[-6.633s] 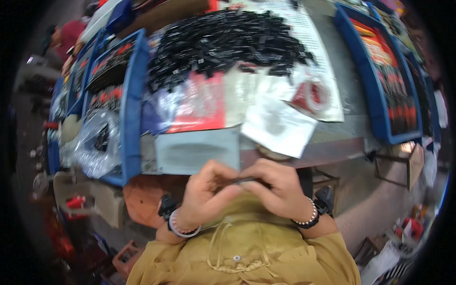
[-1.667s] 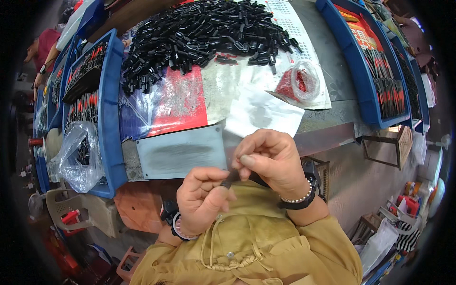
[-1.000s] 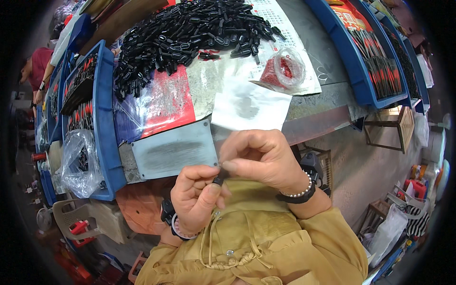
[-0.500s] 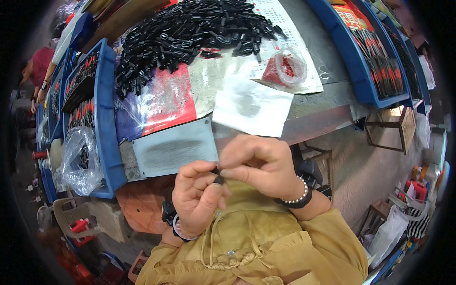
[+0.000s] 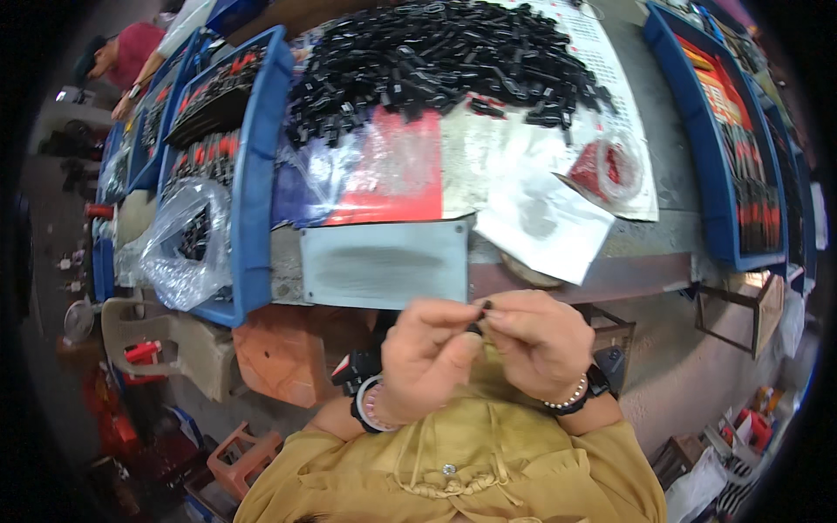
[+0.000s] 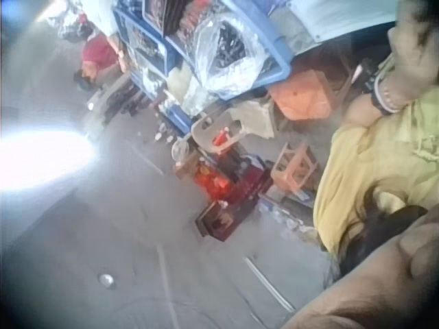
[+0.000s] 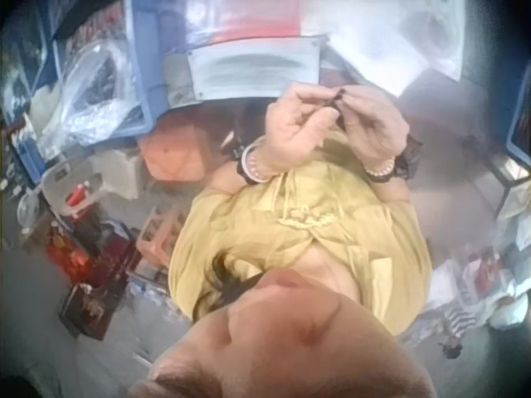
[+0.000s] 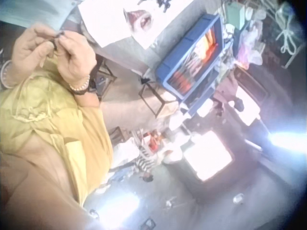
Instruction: The person repeatedly picks a black plastic keychain from a pile, inserts a small red bead into it, and places the assembled unit into a blue bin. The process is repeated continuously throughout the clip.
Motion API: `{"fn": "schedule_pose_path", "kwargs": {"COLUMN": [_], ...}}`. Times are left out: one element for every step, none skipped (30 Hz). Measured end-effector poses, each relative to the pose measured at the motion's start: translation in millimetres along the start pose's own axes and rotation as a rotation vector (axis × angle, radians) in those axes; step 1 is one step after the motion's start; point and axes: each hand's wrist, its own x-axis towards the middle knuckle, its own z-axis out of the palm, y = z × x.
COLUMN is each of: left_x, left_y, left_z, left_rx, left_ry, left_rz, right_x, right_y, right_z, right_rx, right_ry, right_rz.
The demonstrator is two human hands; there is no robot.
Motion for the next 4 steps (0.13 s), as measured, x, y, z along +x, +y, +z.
{"fn": "schedule_pose_path", "kwargs": {"left_x": [-1.1,-2.9,-4.6,-5.1], "left_y": [-1.8,-3.4,-5.3,-8.3], "left_z": [-0.3,-0.3,-0.8,-2.0], "left_rx": [-0.080,-0.156,-0.228,-0.278], "left_ry": [0.012,0.025,0.041,0.032], "left_rz": [-0.043,-0.088,-0.134,-0.117], "right_x": [0.4,1.5,2.8,4.0], "right_y": [1.0,2.2,2.7,2.0], "right_z": [-1.0,-1.9,-2.3,-2.4], "right_rx": [0.017,0.040,0.068,0.090], "right_ry": [-0.035,-0.057,-0.080,-0.097], "right_rz": [0.013,0.024,0.035,0.067]}}
